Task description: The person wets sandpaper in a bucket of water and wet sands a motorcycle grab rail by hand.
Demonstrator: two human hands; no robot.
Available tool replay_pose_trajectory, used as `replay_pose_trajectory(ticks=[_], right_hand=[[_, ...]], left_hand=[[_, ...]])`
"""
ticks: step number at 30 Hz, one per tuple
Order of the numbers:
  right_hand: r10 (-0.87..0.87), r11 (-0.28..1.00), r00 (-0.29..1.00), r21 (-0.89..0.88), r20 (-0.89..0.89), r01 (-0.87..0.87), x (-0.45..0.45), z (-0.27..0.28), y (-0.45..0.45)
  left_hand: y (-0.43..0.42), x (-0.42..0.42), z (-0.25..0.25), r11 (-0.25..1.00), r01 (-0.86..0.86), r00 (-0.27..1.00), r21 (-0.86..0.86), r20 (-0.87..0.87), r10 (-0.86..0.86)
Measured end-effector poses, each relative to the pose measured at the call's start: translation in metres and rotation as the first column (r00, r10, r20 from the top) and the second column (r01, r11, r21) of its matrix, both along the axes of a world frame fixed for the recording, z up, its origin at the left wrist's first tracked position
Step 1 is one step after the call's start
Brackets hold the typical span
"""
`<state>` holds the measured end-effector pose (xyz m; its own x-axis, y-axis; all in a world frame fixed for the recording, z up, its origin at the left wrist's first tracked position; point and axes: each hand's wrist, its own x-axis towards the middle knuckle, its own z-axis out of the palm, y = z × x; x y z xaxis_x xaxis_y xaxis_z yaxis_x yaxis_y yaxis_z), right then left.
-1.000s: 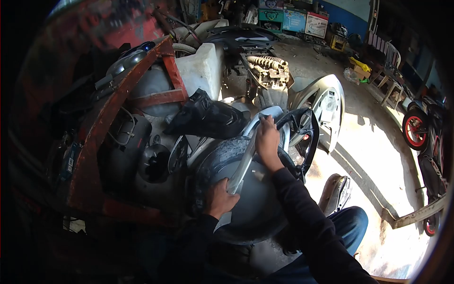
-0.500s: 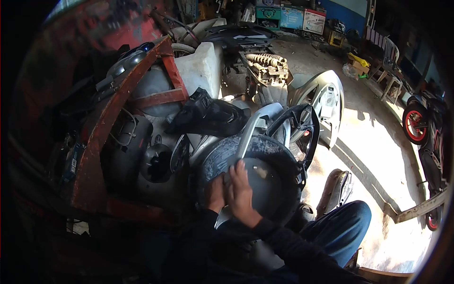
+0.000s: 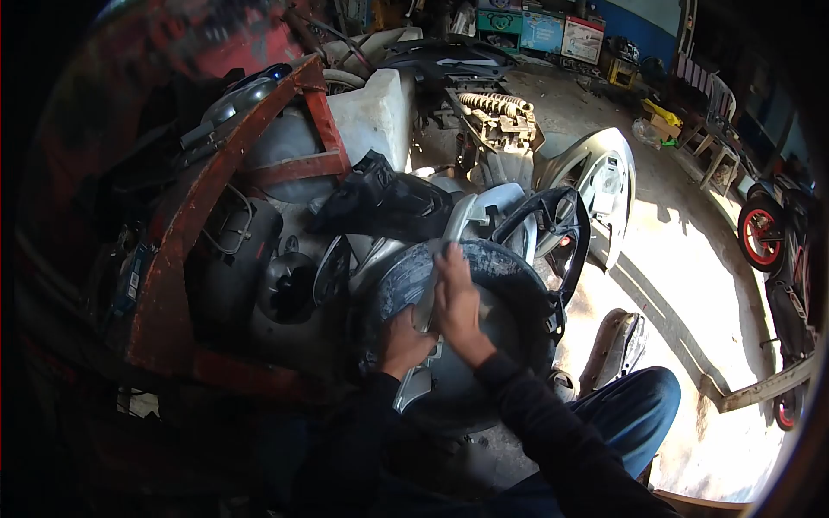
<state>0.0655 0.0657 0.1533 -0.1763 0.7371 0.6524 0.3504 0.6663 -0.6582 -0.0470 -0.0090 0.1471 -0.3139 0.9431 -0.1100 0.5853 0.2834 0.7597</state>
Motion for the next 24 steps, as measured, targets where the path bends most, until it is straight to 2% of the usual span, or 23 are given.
replay_pose_trajectory(ticks=[4,6,9,11,13,14,15,17,18,21,23,24], right_hand=[[0.077,0.997,0.996,0.017,0.039,-0.077,0.023,0.006,0.031],[0.237,0.958,0.923,0.086,0.302,-0.274,0.046,0.008,0.011],[0.247,0.961,0.921,0.045,0.300,-0.273,0.073,0.029,0.023],[0.216,0.962,0.920,0.088,0.327,-0.258,0.084,0.046,0.026],[0.225,0.899,0.826,0.216,0.517,-0.380,0.090,0.053,0.021],[0.198,0.838,0.732,0.274,0.652,-0.471,0.090,0.050,0.019],[0.271,0.794,0.680,0.242,0.681,-0.558,0.090,0.040,0.016],[0.288,0.755,0.654,0.254,0.700,-0.605,0.091,0.019,0.020],[0.258,0.774,0.677,0.271,0.690,-0.572,0.093,0.015,0.030],[0.159,0.847,0.782,0.323,0.603,-0.422,0.091,0.019,0.063],[0.167,0.854,0.807,0.326,0.567,-0.406,0.088,0.011,0.059],[0.196,0.805,0.772,0.350,0.605,-0.478,0.084,0.012,0.052]], left_hand=[[0.001,-0.008,-0.008,0.998,0.032,0.999,0.060,-0.023,-0.031],[0.003,-0.015,-0.011,0.994,0.052,0.999,0.101,0.000,-0.052],[0.003,-0.016,-0.007,0.995,0.029,0.999,0.101,0.039,-0.033],[0.001,-0.010,0.019,0.994,0.087,0.977,0.064,0.192,-0.098],[0.005,-0.006,0.015,0.993,0.103,0.959,0.059,0.259,-0.115],[0.006,-0.006,0.013,0.991,0.121,0.939,0.049,0.319,-0.130],[0.007,-0.005,0.015,0.991,0.123,0.940,0.048,0.315,-0.132],[0.007,-0.003,0.021,0.988,0.148,0.895,0.044,0.419,-0.153],[0.007,-0.003,0.015,0.990,0.132,0.884,0.045,0.446,-0.138],[0.010,-0.007,0.009,0.992,0.124,0.913,0.036,0.388,-0.129],[0.013,-0.011,0.007,0.987,0.163,0.912,0.017,0.378,-0.157],[0.014,-0.012,0.008,0.986,0.168,0.906,0.013,0.392,-0.159]])
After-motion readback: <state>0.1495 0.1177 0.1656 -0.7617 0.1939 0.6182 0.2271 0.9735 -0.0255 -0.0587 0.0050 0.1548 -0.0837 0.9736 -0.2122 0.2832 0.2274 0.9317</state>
